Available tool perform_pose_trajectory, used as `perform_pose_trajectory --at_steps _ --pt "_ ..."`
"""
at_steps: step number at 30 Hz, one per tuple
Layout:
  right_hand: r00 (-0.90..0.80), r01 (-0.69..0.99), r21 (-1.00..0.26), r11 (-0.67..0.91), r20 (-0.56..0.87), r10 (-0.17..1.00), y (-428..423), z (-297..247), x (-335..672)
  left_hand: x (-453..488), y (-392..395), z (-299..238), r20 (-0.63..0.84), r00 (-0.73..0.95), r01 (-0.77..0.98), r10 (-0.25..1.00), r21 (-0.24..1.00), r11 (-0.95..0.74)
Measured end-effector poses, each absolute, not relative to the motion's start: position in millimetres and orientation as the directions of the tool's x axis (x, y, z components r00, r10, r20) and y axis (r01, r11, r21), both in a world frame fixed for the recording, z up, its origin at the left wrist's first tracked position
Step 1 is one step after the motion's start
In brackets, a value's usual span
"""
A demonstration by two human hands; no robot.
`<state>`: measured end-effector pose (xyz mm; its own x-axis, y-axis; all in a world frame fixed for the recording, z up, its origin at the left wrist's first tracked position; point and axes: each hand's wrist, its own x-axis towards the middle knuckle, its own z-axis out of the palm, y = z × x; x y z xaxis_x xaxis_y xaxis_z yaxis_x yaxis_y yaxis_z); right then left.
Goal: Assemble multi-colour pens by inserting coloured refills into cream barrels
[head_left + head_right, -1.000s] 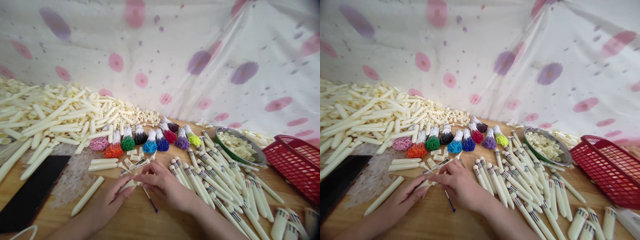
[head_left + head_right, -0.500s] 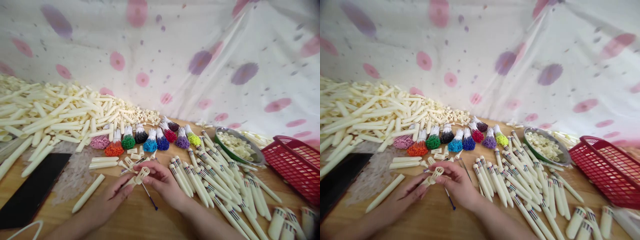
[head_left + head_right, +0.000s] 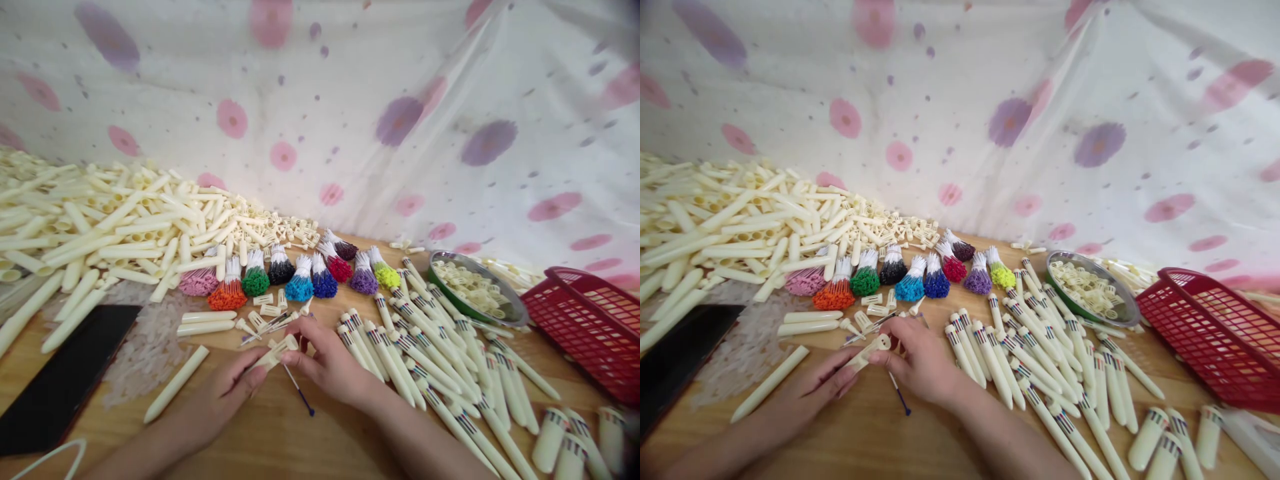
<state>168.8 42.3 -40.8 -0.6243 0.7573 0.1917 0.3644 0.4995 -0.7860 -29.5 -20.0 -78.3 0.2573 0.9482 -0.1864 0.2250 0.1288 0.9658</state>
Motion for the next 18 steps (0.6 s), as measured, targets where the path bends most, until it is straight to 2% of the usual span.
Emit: perform_pose_trajectory --at_steps 3,6,12,15,18 --pt "-0.678 0.393 -0.713 0.580 0.201 0.707 47 -37 171 -27 -22 -77 -0.260 0.284 0.209 0.923 0.956 0.204" --pt "-0.690 0.426 -0.649 0.630 0.218 0.691 48 -36 171 -26 -24 -74 -0.254 0.317 0.213 0.914 0.958 0.193" --pt "-0.604 0.586 -0.619 0.524 0.097 0.791 42 -41 167 -25 -23 -73 -0.249 0.280 0.309 0.927 0.938 0.159" --pt "-0.613 0.589 -0.616 0.523 0.080 0.786 41 -41 168 -23 -21 -72 -0.327 0.251 0.202 0.911 0.938 0.281" --pt "-0.694 0.511 -0.641 0.573 0.087 0.715 43 -38 171 -20 -19 -66 -0.503 0.337 0.039 0.796 0.852 0.522"
